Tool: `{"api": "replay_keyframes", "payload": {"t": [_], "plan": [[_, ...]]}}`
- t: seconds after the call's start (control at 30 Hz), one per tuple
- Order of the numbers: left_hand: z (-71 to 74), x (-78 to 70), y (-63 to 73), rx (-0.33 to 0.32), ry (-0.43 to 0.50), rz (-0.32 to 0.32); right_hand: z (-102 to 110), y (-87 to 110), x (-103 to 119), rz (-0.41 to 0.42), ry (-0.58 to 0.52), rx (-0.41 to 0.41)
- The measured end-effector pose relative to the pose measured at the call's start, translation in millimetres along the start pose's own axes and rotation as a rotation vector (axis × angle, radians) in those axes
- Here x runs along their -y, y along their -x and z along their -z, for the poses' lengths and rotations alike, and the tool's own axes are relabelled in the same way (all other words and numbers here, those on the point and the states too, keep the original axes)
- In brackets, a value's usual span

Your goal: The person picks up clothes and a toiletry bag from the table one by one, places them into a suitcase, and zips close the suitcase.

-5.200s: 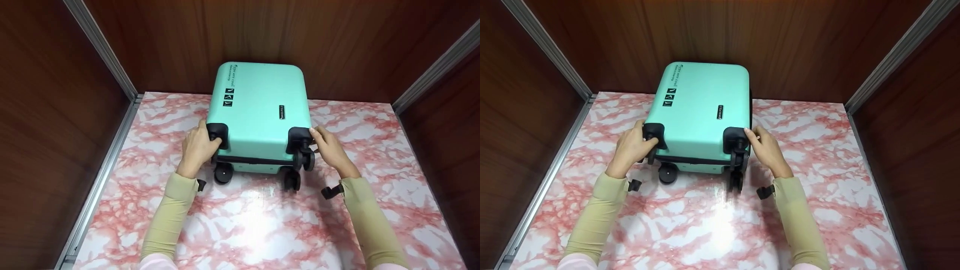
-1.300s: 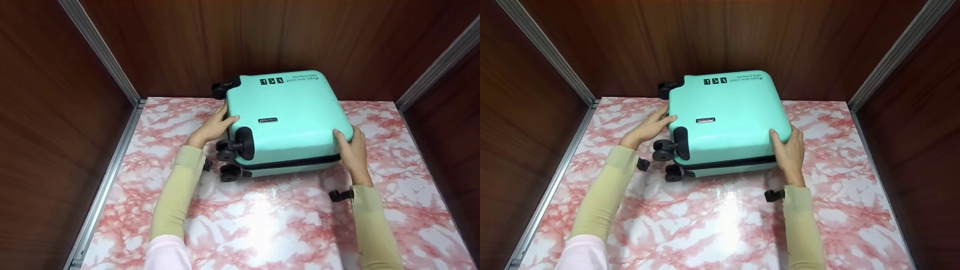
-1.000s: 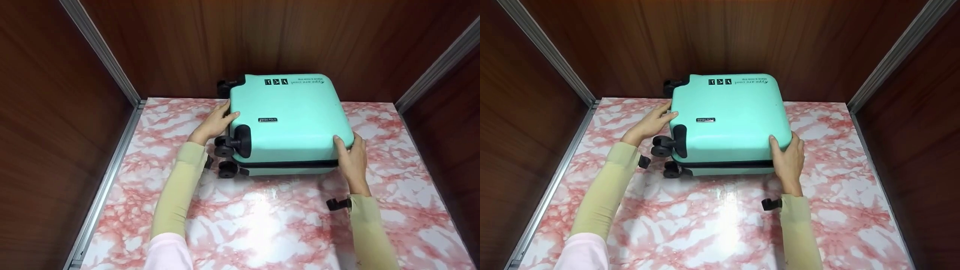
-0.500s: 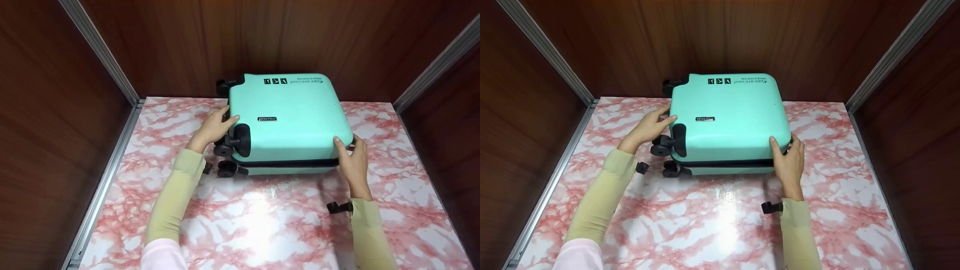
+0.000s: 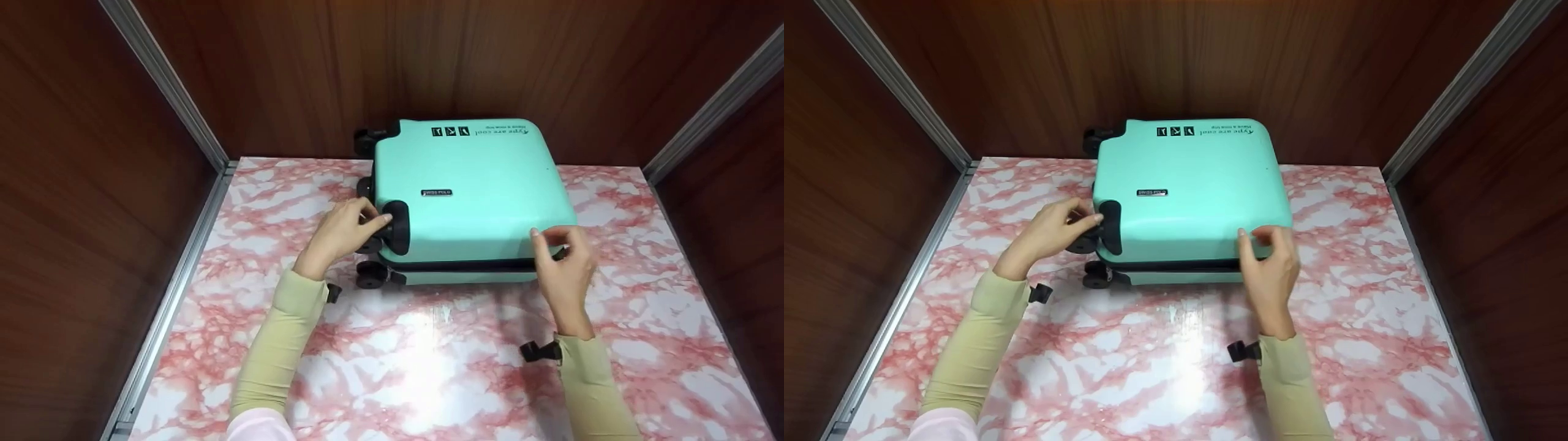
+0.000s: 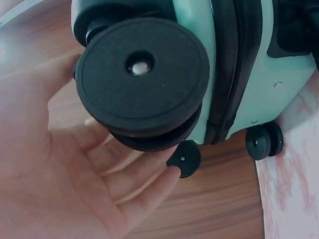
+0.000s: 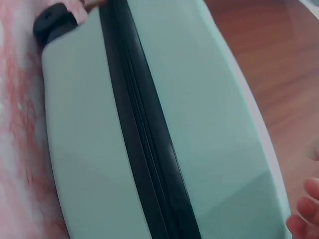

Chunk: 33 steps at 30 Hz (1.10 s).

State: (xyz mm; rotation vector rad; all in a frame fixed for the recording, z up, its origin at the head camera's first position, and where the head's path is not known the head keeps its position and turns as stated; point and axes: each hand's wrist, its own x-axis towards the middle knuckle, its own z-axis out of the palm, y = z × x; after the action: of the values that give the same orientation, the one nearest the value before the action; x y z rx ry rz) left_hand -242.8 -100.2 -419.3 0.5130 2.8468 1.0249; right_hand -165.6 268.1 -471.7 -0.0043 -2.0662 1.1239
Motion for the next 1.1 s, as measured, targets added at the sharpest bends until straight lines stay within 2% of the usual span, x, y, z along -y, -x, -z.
{"api": "replay_keyframes", "payload": {"t": [0.07,0.17,0.27,0.4,0.47,0.53,0.67,0.8,0.97,1.1], "plan": [[-2.6,0.1,2.4,0.009,0.013,-0.032,-6,5.4,7,0.023,-0.030,0.046],[-5.4,0.3,4.0,0.020,0.030,-0.075,-19,17.0,18,0.033,-0.069,0.171],[-7.2,-1.1,4.8,0.026,0.021,-0.102,-36,33.5,28,0.012,-0.096,0.375],[-10.1,-4.4,4.0,0.016,-0.031,-0.118,-63,58.6,38,-0.056,-0.111,0.668],[-11.8,-5.1,3.5,0.009,-0.054,-0.124,-78,70.4,40,-0.066,-0.119,0.773],[-13.4,-5.4,3.1,0.004,-0.074,-0.125,-93,80.2,41,-0.037,-0.112,0.841],[-16.5,-4.8,2.4,-0.010,-0.101,-0.144,-120,93.4,41,0.053,-0.096,0.874],[-19.2,-3.8,1.5,-0.025,-0.110,-0.166,-139,98.8,42,0.073,-0.101,0.829],[-21.7,-2.0,1.5,-0.042,-0.128,-0.169,-152,103.4,45,0.089,-0.117,0.773],[-23.4,-1.6,1.4,-0.069,-0.145,-0.182,-159,106.8,46,0.118,-0.070,0.675]]}}
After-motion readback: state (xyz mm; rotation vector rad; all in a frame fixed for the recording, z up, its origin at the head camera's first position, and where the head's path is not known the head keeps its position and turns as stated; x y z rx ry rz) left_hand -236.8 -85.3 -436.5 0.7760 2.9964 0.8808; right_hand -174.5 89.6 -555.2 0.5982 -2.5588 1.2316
